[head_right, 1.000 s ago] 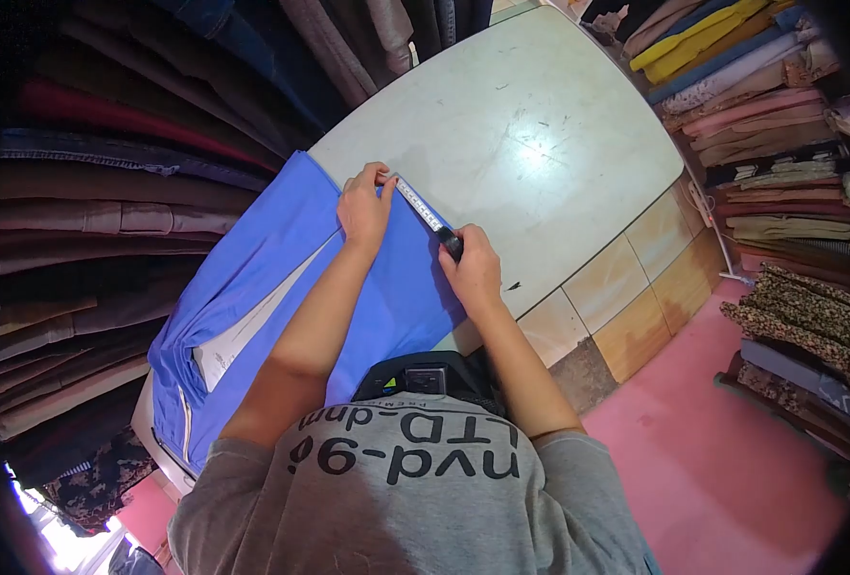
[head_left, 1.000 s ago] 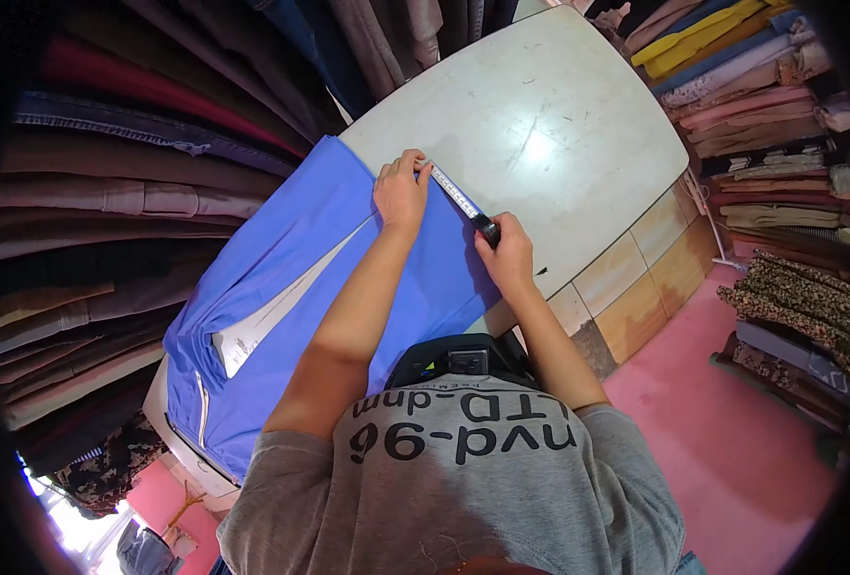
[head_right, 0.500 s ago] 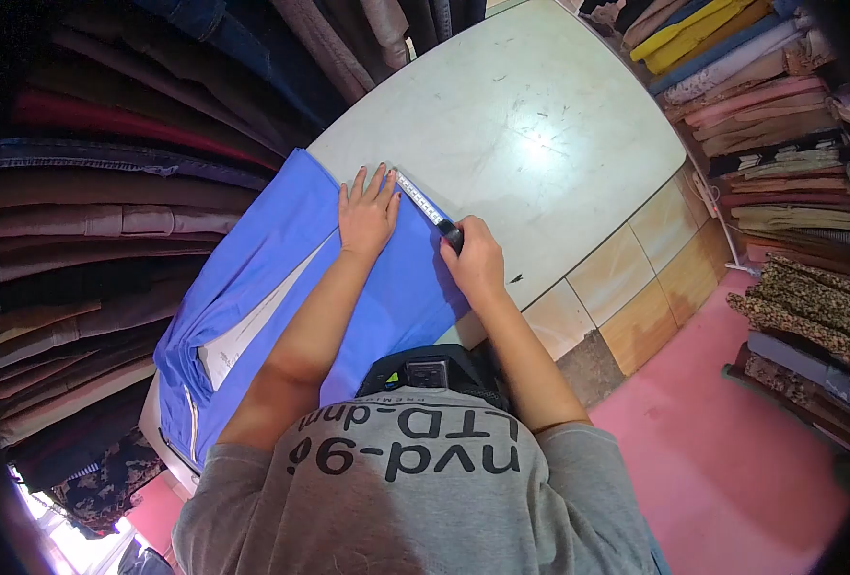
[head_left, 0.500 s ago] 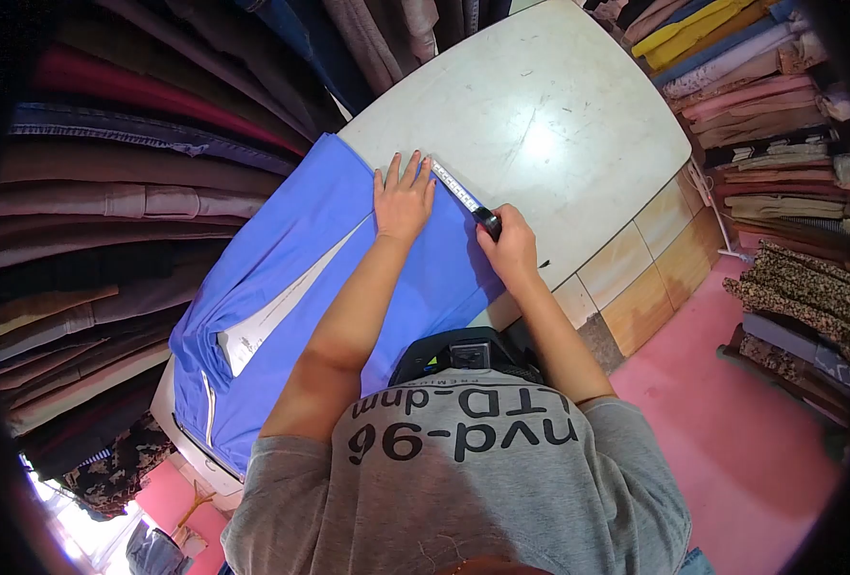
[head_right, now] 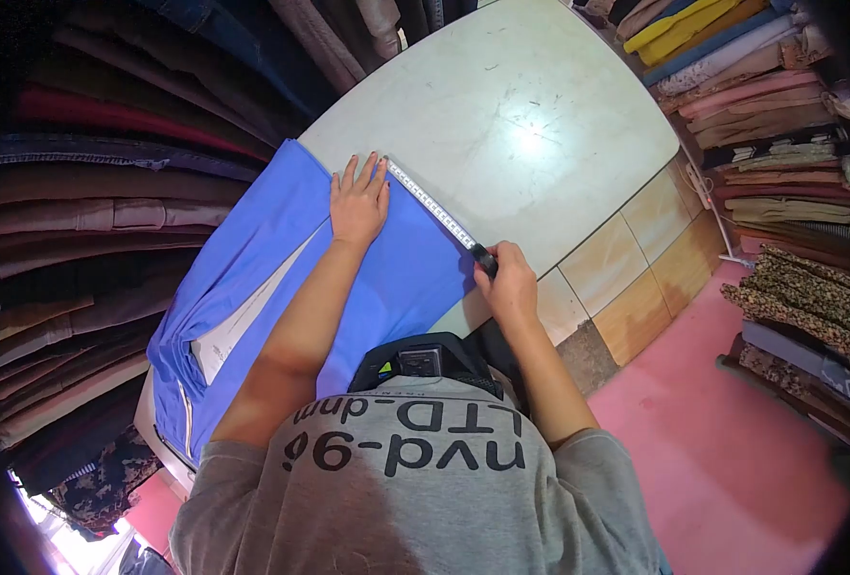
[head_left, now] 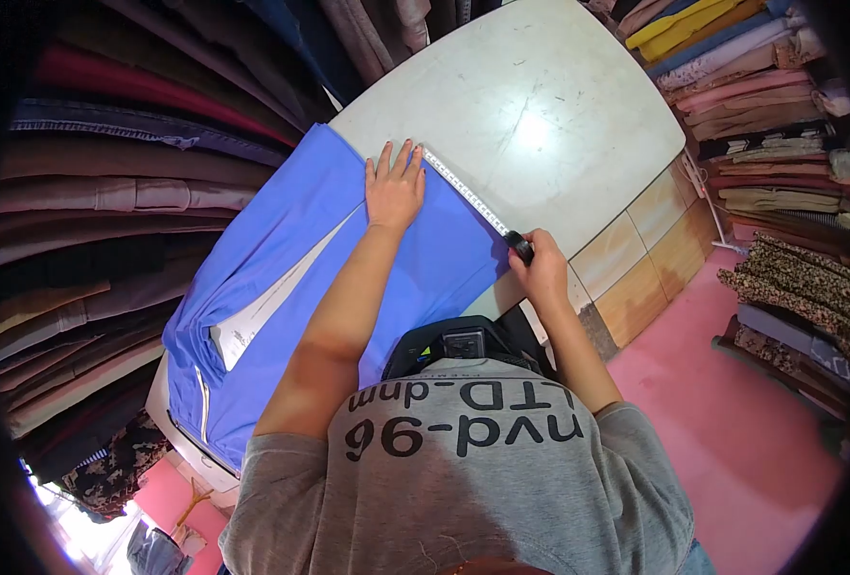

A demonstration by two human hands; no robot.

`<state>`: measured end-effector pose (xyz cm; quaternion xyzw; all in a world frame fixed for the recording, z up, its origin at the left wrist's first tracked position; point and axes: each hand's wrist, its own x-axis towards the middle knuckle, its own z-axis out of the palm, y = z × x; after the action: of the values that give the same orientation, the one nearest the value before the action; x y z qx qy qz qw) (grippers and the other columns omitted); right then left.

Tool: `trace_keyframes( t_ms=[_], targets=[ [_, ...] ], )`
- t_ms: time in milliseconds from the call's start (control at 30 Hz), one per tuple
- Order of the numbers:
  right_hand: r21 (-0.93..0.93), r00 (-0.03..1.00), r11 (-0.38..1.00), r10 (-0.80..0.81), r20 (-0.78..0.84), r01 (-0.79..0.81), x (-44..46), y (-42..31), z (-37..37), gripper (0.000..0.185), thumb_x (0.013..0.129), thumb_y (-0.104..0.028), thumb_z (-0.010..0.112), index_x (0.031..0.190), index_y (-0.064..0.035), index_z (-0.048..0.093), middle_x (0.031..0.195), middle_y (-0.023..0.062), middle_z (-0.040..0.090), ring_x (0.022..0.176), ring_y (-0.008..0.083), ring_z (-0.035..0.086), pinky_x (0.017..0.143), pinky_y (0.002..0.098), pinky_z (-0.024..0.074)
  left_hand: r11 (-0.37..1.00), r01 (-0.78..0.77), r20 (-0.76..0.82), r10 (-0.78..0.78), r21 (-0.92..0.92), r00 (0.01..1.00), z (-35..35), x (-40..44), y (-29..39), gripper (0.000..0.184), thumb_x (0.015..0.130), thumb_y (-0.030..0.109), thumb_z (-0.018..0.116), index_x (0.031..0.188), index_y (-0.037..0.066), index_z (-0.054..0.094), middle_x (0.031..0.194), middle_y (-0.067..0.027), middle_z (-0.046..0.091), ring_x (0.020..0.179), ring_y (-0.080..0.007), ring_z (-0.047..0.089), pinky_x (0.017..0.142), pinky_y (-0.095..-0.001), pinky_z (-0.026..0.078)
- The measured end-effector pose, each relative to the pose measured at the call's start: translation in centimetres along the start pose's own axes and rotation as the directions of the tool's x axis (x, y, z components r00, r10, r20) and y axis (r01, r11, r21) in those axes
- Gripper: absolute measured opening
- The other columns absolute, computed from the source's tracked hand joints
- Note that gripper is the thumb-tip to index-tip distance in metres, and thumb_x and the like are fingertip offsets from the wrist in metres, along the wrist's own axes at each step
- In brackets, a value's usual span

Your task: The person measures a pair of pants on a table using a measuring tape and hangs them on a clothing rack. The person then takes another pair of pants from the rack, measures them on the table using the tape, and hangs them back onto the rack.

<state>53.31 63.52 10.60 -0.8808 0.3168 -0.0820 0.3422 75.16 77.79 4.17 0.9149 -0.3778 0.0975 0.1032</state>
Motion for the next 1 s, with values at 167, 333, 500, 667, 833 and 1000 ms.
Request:
trace_keyframes(
  t_ms=[167,333,500,667,833,1000],
  targets=[
    [-0.001,0.999,1.000,0.025,0.020,-0.025,-1.6,1.6,-0.7,0.023,0.074,-0.013,0.070,0.088,-0.0026,0.055,0.086,0.0174,0.060,0.077,0.0375,0.061,0.066,0.0426,0.0484,1.000,-0.003,-0.011,0.003,-0.001,1.000,0.0,0.0,0.0,0.037,0.088,0.024,0.055,0.123,0.016,0.059,0.135,-0.0008,0.050,0.127,-0.0283,0.042,0.101,-0.0537,0.035],
    [0.003,1.000,1.000,0.026,0.014,-0.026,-2.5,2.7,-0.8,0.024,0.073,-0.013,0.070,0.090,-0.0025,0.057,0.086,0.0176,0.061,0.078,0.0366,0.061,0.067,0.0418,0.0486,1.000,-0.004,-0.032,0.004,-0.009,0.999,-0.1,0.1,0.1,0.035,0.088,0.024,0.054,0.122,0.016,0.060,0.134,-0.0012,0.051,0.127,-0.0288,0.042,0.101,-0.0540,0.035],
    [0.025,0.998,0.998,0.055,0.017,-0.056,-3.0,3.1,-0.9,0.025,0.073,-0.012,0.070,0.092,-0.0028,0.057,0.087,0.0171,0.061,0.078,0.0351,0.062,0.068,0.0399,0.0492,1.000,0.002,-0.036,-0.002,-0.017,0.999,0.0,0.1,0.1,0.035,0.088,0.023,0.054,0.122,0.016,0.060,0.133,-0.0009,0.052,0.126,-0.0288,0.043,0.101,-0.0541,0.035],
    [0.080,0.999,0.995,0.050,0.019,-0.052,-3.4,4.0,-0.8,0.025,0.073,-0.010,0.069,0.094,-0.0030,0.057,0.088,0.0157,0.061,0.080,0.0333,0.062,0.070,0.0383,0.0495,1.000,0.002,-0.039,-0.003,-0.023,0.999,0.0,0.0,0.1,0.035,0.089,0.023,0.054,0.123,0.016,0.059,0.133,-0.0006,0.051,0.126,-0.0285,0.043,0.101,-0.0540,0.035],
    [0.079,1.000,0.997,-0.022,-0.014,0.023,-3.4,4.6,-0.4,0.026,0.072,-0.009,0.070,0.094,-0.0034,0.057,0.091,0.0151,0.060,0.081,0.0332,0.062,0.071,0.0376,0.0493,1.000,0.004,-0.030,-0.005,-0.025,1.000,-0.1,0.0,0.1,0.036,0.088,0.023,0.054,0.123,0.016,0.059,0.134,-0.0006,0.051,0.126,-0.0291,0.042,0.101,-0.0541,0.035],
    [0.101,1.000,0.995,-0.022,-0.018,0.024,-3.4,5.2,-0.1,0.026,0.072,-0.009,0.070,0.093,-0.0034,0.056,0.091,0.0149,0.060,0.082,0.0334,0.061,0.071,0.0377,0.0492,1.000,0.003,-0.034,-0.004,-0.025,0.999,0.0,0.0,0.0,0.036,0.088,0.023,0.054,0.123,0.016,0.059,0.134,-0.0007,0.051,0.126,-0.0289,0.042,0.101,-0.0540,0.035]
  ],
)
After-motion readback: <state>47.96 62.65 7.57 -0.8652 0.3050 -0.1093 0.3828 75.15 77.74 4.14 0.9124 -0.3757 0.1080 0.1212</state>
